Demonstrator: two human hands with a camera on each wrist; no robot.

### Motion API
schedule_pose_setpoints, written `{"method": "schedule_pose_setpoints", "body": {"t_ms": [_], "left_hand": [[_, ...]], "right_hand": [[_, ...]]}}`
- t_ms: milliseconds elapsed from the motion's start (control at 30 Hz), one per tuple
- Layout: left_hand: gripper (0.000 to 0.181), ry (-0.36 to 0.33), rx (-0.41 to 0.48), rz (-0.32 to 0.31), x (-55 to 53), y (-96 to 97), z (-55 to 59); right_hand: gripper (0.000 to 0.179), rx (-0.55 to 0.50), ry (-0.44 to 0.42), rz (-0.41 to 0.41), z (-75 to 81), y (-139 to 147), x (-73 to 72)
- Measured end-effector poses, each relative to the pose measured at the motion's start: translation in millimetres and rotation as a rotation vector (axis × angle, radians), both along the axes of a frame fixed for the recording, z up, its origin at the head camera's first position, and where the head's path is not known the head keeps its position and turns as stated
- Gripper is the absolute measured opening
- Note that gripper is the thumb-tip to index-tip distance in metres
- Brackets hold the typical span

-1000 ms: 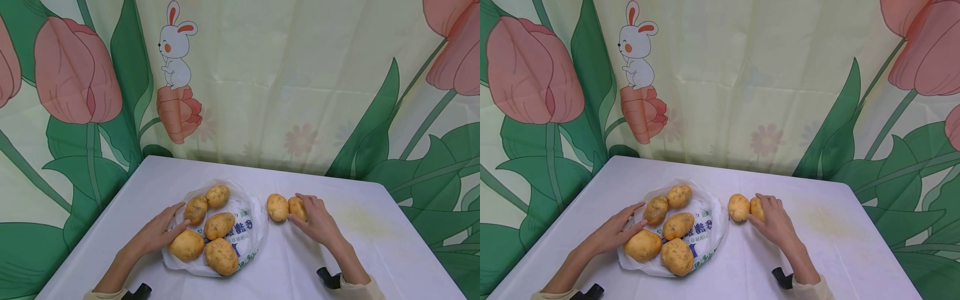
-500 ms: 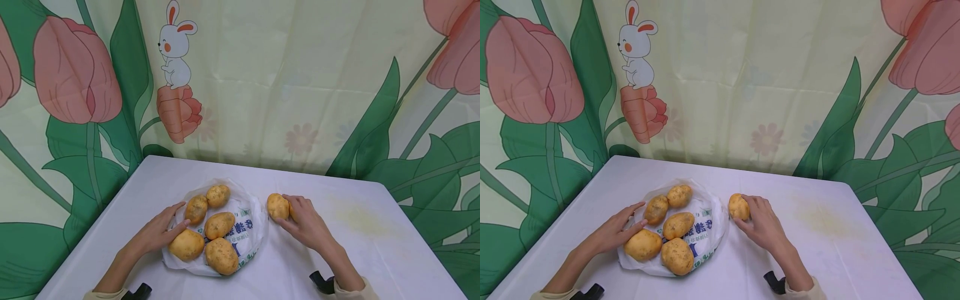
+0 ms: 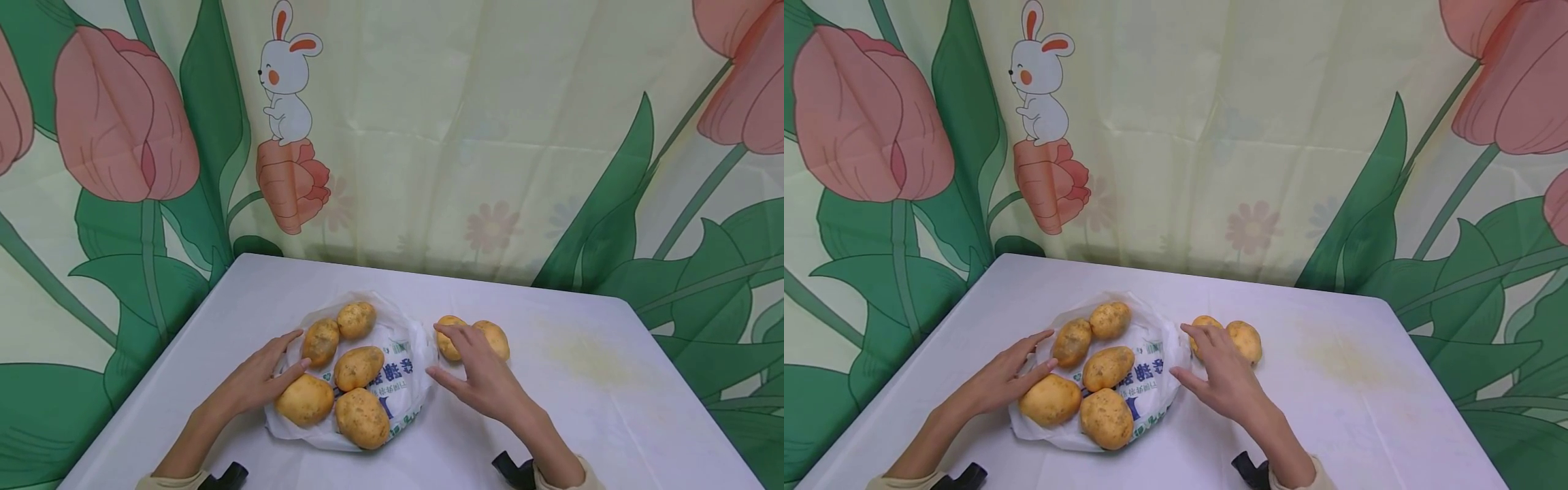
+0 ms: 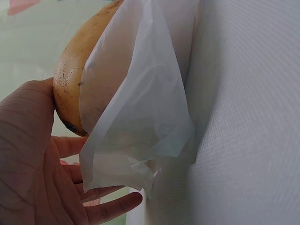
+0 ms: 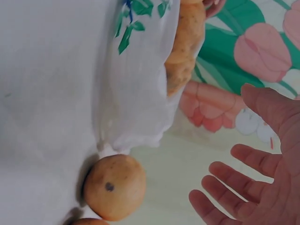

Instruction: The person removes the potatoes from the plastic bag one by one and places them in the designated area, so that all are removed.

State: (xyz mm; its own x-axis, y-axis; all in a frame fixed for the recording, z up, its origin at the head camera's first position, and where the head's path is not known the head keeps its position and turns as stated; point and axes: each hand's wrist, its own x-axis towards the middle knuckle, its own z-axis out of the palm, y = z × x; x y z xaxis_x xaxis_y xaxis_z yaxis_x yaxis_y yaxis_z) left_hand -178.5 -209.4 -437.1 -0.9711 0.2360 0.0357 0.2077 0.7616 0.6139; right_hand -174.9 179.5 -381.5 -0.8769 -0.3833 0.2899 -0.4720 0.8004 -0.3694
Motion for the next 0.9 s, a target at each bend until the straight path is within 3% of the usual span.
{"method": "schedule_pose_setpoints", "body": {"t_ms": [300, 633, 900], "left_hand": [[0.078, 0.000, 0.002, -0.009, 0.6, -0.1, 1.6], [0.076, 0.019, -0.001, -0.021, 0.9, 0.4, 3.5], [0.076, 0.019, 0.000, -0.017, 1.0, -0.5, 1.1]], "right_hand": [[0.070, -0.020, -0.039, 0.078, 6.5, -16.1, 10.3], [0.065, -0.038, -0.052, 0.200, 1.9, -34.6, 21.1], [0.067, -0.007, -0.152, 0.254, -5.3, -47.4, 27.9]]}}
